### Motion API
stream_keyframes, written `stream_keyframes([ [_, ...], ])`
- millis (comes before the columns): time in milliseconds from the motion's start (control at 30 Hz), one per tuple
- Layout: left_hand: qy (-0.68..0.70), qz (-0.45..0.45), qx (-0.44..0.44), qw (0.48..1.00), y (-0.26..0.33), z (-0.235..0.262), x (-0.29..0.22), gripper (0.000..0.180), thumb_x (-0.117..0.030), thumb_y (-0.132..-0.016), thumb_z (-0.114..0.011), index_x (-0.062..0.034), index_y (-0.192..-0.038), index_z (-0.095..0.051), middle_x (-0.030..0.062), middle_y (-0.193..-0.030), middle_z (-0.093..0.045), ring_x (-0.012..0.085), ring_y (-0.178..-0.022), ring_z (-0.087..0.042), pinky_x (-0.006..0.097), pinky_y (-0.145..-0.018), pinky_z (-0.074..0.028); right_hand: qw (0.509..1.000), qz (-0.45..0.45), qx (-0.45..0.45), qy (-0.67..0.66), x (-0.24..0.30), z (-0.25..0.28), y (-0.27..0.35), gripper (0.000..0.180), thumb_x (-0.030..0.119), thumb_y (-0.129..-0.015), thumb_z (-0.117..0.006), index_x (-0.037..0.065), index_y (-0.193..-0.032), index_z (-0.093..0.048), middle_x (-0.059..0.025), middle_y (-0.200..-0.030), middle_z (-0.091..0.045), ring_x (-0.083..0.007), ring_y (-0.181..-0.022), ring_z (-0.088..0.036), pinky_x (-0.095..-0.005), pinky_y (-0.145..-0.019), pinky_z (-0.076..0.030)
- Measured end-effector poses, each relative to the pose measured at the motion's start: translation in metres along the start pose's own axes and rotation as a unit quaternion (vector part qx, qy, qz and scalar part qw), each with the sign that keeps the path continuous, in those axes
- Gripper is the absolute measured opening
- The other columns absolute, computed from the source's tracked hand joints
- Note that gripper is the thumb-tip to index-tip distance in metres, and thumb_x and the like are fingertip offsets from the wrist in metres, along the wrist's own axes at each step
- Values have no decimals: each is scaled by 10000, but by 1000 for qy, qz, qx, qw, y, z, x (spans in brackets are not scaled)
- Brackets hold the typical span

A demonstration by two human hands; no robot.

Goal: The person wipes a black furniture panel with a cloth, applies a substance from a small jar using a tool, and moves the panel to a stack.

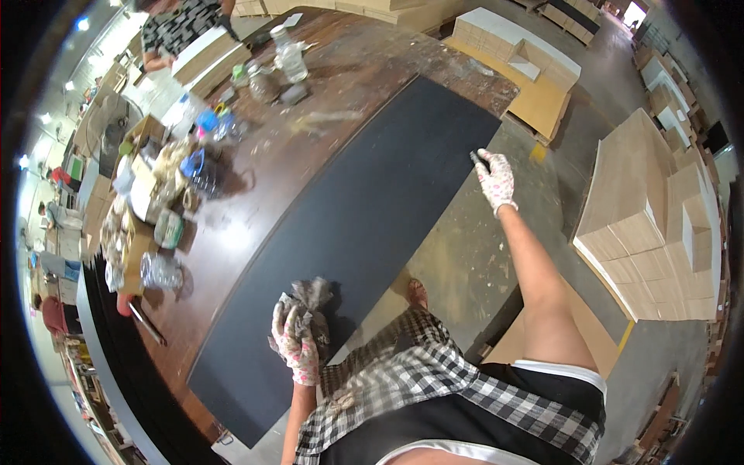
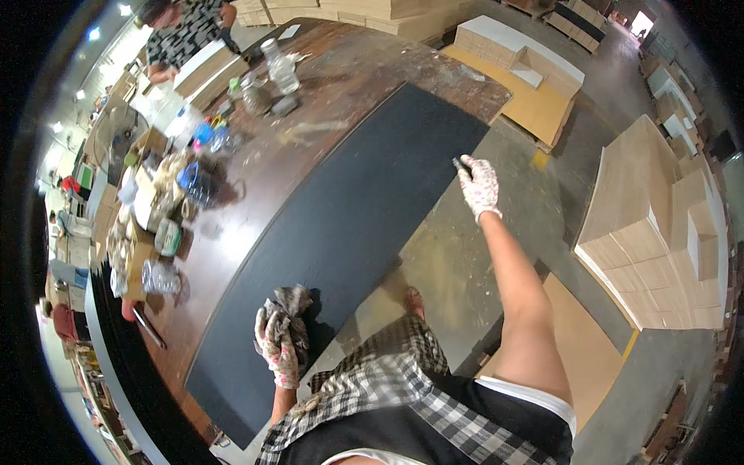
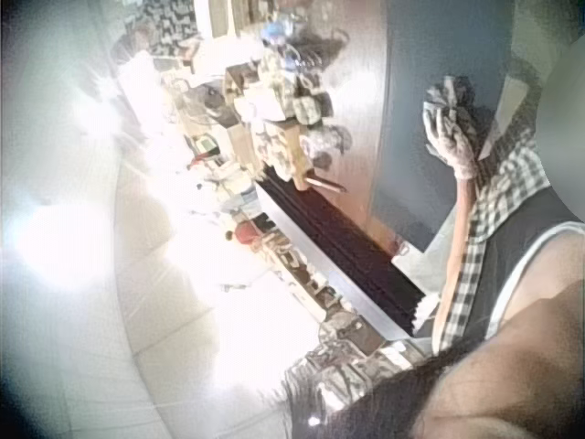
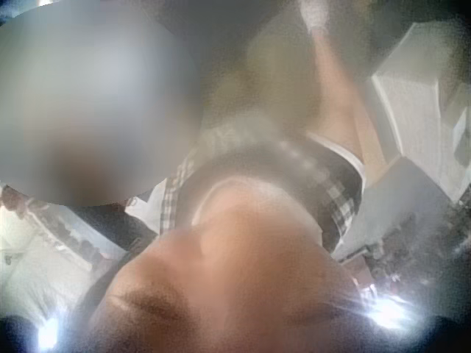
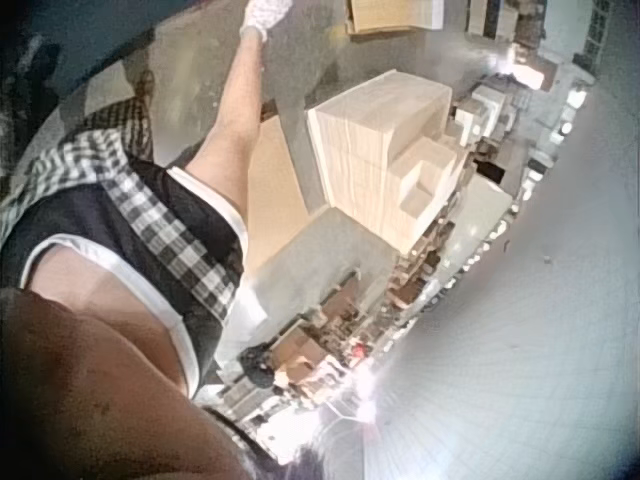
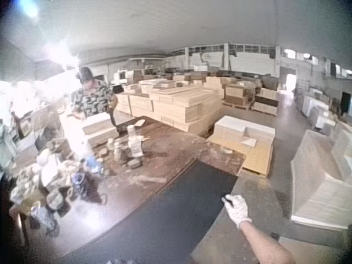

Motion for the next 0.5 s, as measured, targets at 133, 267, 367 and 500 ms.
stream_keyframes([
  [133,-62,-63,87,992,-31,-38,-42,477,-56,-769,-592,-67,-1246,-596,158,-1348,-519,361,-1281,-434,466,-1090,-309,995,-78,-42,43,-104,12,-82,228,225,-855,-680,99,-1046,-691,-167,-997,-647,-339,-973,-614,-411,-863,-485],
  [267,-127,-82,116,982,-65,-57,-41,505,-97,-764,-617,-63,-1266,-568,166,-1358,-507,388,-1313,-399,498,-1094,-283,977,-201,-66,7,-127,24,-89,319,284,-883,-657,81,-1129,-651,-195,-1090,-636,-350,-1057,-584,-404,-931,-456],
  [367,-187,-103,148,966,-110,-116,-82,627,-180,-779,-650,-69,-1365,-456,156,-1422,-444,373,-1355,-345,510,-1108,-245,988,-129,-40,-80,-106,43,-58,316,262,-885,-667,60,-1127,-647,-181,-1129,-641,-323,-1076,-597,-385,-953,-457],
  [500,-200,-194,168,946,-188,-204,-112,664,-239,-790,-646,-75,-1390,-415,149,-1439,-424,359,-1361,-340,530,-1105,-256,946,-289,63,-135,-85,65,86,295,198,-862,-710,49,-1112,-661,-136,-1125,-662,-241,-1046,-623,-334,-940,-471],
])
Point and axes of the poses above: each hand's wrist, its own y-axis away from the middle knuckle, its own z-axis out of the back of the hand, x = y × z, the point moved 6 cm from there along -y, towards the middle knuckle
